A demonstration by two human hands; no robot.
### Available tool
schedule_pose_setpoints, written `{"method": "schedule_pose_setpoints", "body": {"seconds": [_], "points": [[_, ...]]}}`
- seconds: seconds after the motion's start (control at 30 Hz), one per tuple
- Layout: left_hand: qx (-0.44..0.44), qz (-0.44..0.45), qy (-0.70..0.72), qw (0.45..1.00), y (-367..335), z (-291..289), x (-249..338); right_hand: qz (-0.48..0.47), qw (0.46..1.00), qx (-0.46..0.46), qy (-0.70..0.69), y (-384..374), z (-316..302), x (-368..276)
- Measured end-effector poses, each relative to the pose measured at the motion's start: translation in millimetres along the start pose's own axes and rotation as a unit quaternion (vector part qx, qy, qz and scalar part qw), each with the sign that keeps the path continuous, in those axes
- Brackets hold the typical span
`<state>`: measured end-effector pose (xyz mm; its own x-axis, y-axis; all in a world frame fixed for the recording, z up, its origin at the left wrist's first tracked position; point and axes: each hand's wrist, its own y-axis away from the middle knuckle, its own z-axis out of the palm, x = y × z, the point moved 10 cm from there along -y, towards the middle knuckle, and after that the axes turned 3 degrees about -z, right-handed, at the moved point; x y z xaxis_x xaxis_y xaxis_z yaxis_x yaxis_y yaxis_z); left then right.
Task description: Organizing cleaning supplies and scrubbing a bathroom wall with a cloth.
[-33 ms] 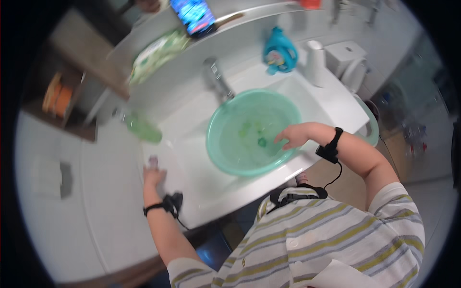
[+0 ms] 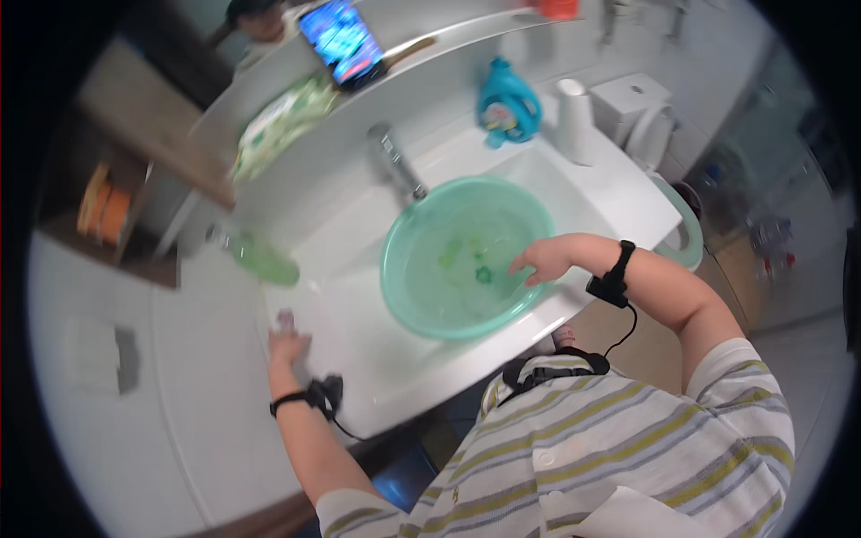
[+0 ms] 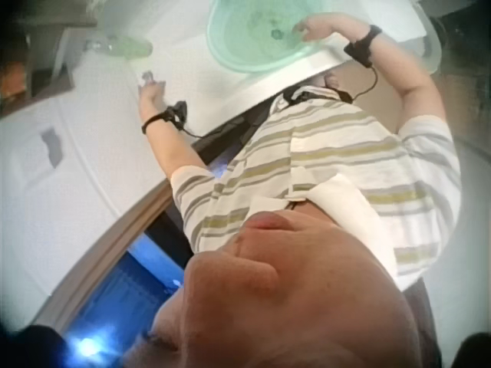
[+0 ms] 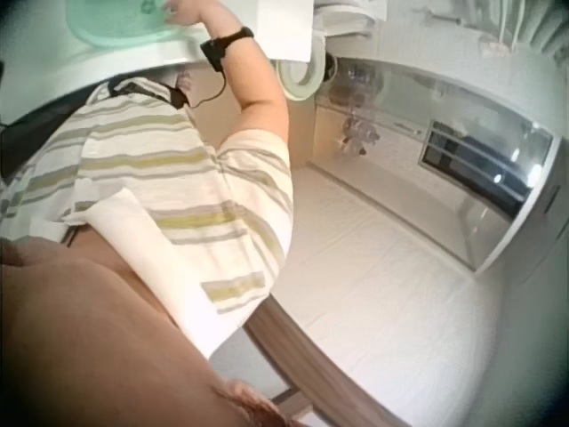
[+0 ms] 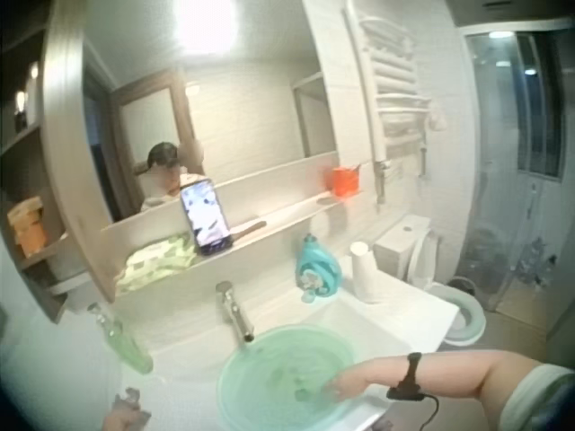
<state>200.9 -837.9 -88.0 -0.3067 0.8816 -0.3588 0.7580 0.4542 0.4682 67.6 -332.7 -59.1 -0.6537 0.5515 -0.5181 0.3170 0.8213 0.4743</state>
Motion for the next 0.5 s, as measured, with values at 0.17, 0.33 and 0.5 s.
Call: {"method": "schedule_pose_setpoints", "body": {"seconds": [0.17,0.33,0.5], "points": [[-0.023,-0.056,0.161,0.985,3,-5,1,0.045,0.998,0.019,-0.036,30,4,35],[-0.072,-0.106,0.575,0.808,63,-43,22,0.034,0.996,0.038,-0.076,42,-5,30],[0.0,0.131,0.606,0.785,109,-114,119,-0.042,0.95,0.096,-0.293,11,-28,-11]]}}
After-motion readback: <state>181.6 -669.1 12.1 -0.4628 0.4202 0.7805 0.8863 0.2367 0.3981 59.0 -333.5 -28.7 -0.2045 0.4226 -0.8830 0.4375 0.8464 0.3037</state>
